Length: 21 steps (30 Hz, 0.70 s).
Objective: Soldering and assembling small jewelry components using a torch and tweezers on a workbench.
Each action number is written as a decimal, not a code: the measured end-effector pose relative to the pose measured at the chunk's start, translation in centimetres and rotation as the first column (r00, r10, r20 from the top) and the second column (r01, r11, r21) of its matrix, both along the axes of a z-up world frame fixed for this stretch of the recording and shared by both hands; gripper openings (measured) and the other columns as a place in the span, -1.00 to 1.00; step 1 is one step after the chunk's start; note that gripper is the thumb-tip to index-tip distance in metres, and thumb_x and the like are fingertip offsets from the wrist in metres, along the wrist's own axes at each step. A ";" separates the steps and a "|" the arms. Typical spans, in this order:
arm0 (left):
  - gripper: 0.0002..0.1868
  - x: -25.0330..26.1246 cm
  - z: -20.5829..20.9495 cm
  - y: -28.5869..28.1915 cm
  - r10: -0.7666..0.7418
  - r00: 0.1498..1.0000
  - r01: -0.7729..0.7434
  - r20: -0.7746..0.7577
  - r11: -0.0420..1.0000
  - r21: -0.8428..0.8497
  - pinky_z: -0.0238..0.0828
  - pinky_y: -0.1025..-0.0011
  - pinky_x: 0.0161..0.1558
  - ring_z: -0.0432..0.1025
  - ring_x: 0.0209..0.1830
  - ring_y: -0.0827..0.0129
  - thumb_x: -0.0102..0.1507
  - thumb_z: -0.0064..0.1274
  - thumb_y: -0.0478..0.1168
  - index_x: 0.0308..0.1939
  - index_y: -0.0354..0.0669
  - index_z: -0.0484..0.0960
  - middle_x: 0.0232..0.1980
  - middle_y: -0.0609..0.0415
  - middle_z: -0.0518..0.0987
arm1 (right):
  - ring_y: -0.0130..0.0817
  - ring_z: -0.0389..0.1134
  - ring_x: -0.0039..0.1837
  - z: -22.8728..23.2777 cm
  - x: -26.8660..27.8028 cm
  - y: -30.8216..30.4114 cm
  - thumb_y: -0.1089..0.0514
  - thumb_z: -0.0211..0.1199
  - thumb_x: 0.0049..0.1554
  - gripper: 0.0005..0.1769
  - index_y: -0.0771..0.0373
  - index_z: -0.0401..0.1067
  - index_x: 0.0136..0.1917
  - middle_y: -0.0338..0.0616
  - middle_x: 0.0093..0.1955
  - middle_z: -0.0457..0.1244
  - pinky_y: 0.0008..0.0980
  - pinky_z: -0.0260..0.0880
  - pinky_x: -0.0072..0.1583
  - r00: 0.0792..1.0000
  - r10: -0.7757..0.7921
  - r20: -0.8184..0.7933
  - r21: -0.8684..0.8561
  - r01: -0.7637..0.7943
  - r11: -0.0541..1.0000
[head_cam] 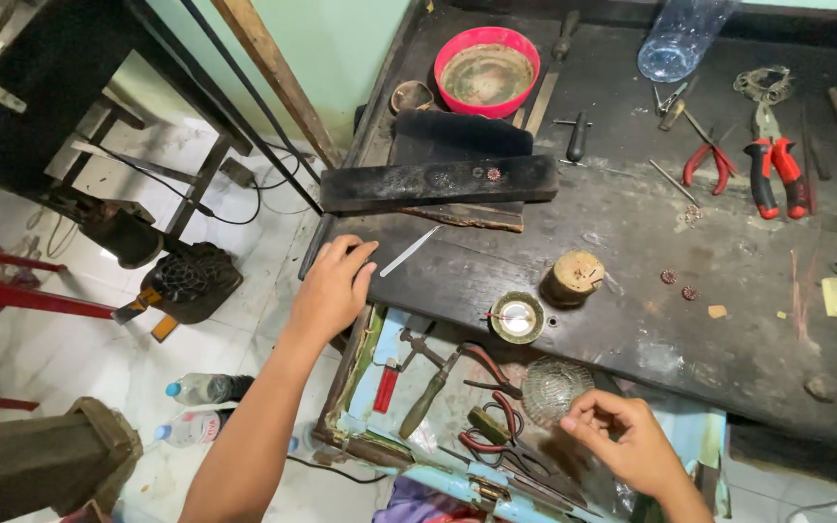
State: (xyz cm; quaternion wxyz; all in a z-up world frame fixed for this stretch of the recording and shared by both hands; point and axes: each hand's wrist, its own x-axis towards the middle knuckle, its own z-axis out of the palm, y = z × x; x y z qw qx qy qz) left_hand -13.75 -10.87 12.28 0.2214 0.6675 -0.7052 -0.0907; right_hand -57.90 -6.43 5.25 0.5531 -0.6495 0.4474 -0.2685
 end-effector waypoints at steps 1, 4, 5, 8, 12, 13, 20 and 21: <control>-0.64 0.0 -0.3 -0.2 0.003 0.999 -0.003 -0.039 1.000 -0.012 0.45 0.13 -0.14 0.41 -0.03 0.13 0.45 -0.14 -0.21 0.26 -0.27 0.56 0.06 -0.03 0.44 | -0.54 0.10 -0.38 -0.4 -0.4 0.1 0.18 0.46 0.08 -0.83 0.25 0.56 -0.31 -0.33 -0.47 0.17 -0.51 0.15 -0.27 1.000 -0.021 0.019 0.013 0.021 1.000; -0.73 0.2 -0.2 0.4 0.122 0.969 -0.194 -0.214 0.914 -0.357 0.47 0.24 -0.01 0.47 0.02 0.12 0.42 -0.06 -0.28 0.13 -0.31 0.63 0.09 -0.13 0.53 | -0.58 0.01 -0.42 -0.9 -1.3 0.2 0.20 0.43 0.10 -0.81 0.25 0.55 -0.32 -0.36 -0.50 0.13 -0.54 0.02 -0.30 0.999 -0.038 0.025 0.026 0.037 0.999; -0.73 0.7 -0.7 0.8 0.125 0.969 -0.195 -0.212 0.915 -0.354 0.47 0.24 -0.01 0.47 0.02 0.12 0.42 -0.06 -0.28 0.13 -0.31 0.63 0.09 -0.13 0.53 | -0.58 0.01 -0.42 -0.9 -1.2 0.2 0.20 0.43 0.10 -0.81 0.25 0.55 -0.32 -0.36 -0.50 0.13 -0.54 0.02 -0.30 0.999 -0.036 0.026 0.030 0.035 0.999; -0.83 2.2 -3.7 2.7 0.322 0.828 -0.557 -0.460 0.573 -0.601 0.46 0.33 0.02 0.46 -0.05 0.21 0.42 0.01 -0.42 0.07 -0.34 0.62 0.04 -0.16 0.49 | -0.57 0.08 -0.45 -0.8 -1.0 0.0 0.21 0.41 0.10 -0.84 0.25 0.54 -0.30 -0.34 -0.51 0.16 -0.53 0.08 -0.34 0.999 -0.020 0.044 0.031 0.018 0.999; -0.89 4.0 -12.8 5.1 0.408 0.842 -0.540 -0.354 0.647 -0.538 0.46 0.26 -0.03 0.45 -0.11 0.14 0.39 0.07 -0.38 -0.04 -0.34 0.66 -0.07 -0.14 0.56 | -0.56 0.10 -0.46 -0.2 -0.6 0.2 0.21 0.40 0.10 -0.83 0.26 0.53 -0.30 -0.34 -0.52 0.17 -0.52 0.11 -0.33 0.996 0.014 0.087 0.022 -0.016 1.000; -0.87 4.4 -15.3 5.6 0.371 0.871 -0.484 -0.321 0.756 -0.441 0.49 0.35 -0.18 0.46 -0.25 0.24 0.37 0.10 -0.35 -0.05 -0.32 0.70 -0.09 -0.11 0.55 | -0.56 0.08 -0.47 0.1 -0.4 0.2 0.21 0.40 0.11 -0.83 0.26 0.53 -0.31 -0.34 -0.53 0.15 -0.52 0.10 -0.33 0.994 0.035 0.101 0.009 -0.036 0.999; -0.54 8.1 -26.9 4.3 0.385 0.916 -0.399 -0.113 0.850 -0.343 0.41 0.03 0.05 0.48 0.00 -0.12 0.21 -0.05 -0.41 0.18 -0.12 0.66 0.02 -0.17 0.56 | -0.53 0.13 -0.45 1.6 0.1 0.5 0.20 0.43 0.09 -0.80 0.27 0.56 -0.34 -0.30 -0.54 0.22 -0.48 0.13 -0.33 0.998 -0.006 0.063 0.056 0.002 0.998; -0.53 8.4 -27.9 3.6 0.443 0.891 -0.451 -0.095 0.847 -0.283 0.39 -0.05 0.01 0.45 -0.02 -0.20 0.20 -0.01 -0.32 0.21 -0.09 0.65 0.02 -0.23 0.55 | -0.54 0.15 -0.45 1.4 0.1 0.5 0.19 0.44 0.09 -0.81 0.26 0.55 -0.33 -0.30 -0.54 0.23 -0.49 0.16 -0.33 0.997 0.000 0.082 0.050 -0.004 0.999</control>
